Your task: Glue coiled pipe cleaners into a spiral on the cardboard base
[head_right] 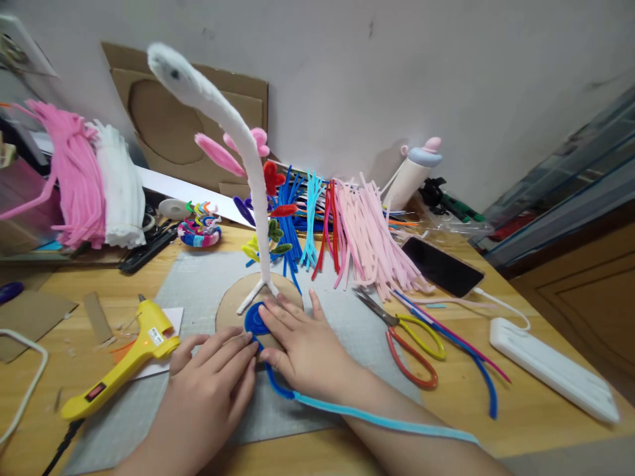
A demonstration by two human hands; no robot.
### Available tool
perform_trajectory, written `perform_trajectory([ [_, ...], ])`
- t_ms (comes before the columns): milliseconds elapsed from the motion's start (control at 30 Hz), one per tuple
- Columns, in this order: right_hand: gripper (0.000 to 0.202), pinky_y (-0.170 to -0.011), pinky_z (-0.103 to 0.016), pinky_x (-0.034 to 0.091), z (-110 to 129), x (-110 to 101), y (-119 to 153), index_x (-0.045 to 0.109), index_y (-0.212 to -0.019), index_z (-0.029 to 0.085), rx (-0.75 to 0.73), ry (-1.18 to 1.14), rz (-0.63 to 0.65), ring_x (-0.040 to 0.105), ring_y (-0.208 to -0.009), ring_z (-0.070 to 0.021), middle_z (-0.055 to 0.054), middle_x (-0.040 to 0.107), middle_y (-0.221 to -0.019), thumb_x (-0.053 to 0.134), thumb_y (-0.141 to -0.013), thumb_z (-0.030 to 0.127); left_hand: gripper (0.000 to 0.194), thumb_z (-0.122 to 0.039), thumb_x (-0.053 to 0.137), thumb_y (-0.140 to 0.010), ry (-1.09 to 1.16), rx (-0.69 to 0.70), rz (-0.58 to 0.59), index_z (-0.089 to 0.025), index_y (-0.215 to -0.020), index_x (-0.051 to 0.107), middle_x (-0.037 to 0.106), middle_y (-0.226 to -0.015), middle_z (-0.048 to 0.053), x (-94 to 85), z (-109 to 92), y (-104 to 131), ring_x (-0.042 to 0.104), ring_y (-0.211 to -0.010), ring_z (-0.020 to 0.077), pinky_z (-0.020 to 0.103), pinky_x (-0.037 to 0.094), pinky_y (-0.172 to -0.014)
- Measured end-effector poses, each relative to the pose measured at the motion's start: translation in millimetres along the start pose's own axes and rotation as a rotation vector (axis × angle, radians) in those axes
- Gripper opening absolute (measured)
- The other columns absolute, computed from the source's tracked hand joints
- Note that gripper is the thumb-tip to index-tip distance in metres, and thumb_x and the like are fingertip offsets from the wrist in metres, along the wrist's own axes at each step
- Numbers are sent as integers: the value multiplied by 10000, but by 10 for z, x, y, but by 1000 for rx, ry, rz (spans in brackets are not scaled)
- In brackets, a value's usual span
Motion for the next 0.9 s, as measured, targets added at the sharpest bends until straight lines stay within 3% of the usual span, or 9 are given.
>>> perform_trajectory([
  [267, 491, -1092, -616, -100, 73, -60, -35, 262, -1462, 280, -50, -38, -17, 222, -1408, -226, -32, 308, -1504, 301, -994, 422, 202, -161, 489, -864, 30, -1, 3, -204, -916, 680, 740, -968, 20, -1, 13, -16, 639, -963, 221, 402, 304, -897],
  [500, 453, -1082, -615, -120, 94, -56, -42, 333, -1431, 306, -54, -67, 11, 248, -1399, -223, -36, 319, -1502, 314, -992, 417, 201, -154, 505, -834, 82, -81, 56, -218, -914, 678, 721, -1002, 27, 11, 54, -26, 611, -1008, 237, 409, 306, -895],
  [767, 396, -1086, -631, -56, 87, -93, -30, 451, -1360, 291, -71, -103, 13, 293, -1380, -243, -51, 350, -1491, 344, -985, 364, 206, -148, 515, -830, 85, -73, 47, -214, -939, 677, 720, -1030, 29, 13, 67, -6, 614, -1020, 233, 414, 300, -904],
  [900, 393, -1072, -596, -163, 130, -82, -29, 484, -1328, 274, -106, -12, -43, 291, -1380, -236, -57, 375, -1477, 353, -982, 404, 211, -141, 520, -823, 91, -69, 44, -215, -949, 672, 721, -1023, 16, 9, 59, -8, 616, -1016, 227, 411, 297, -903],
])
Point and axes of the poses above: each hand's wrist, its own y-axis away from the middle knuckle, its own x-axis out of the palm, z = x × y, the point moved 5 cm from there along -y, towards the middle knuckle
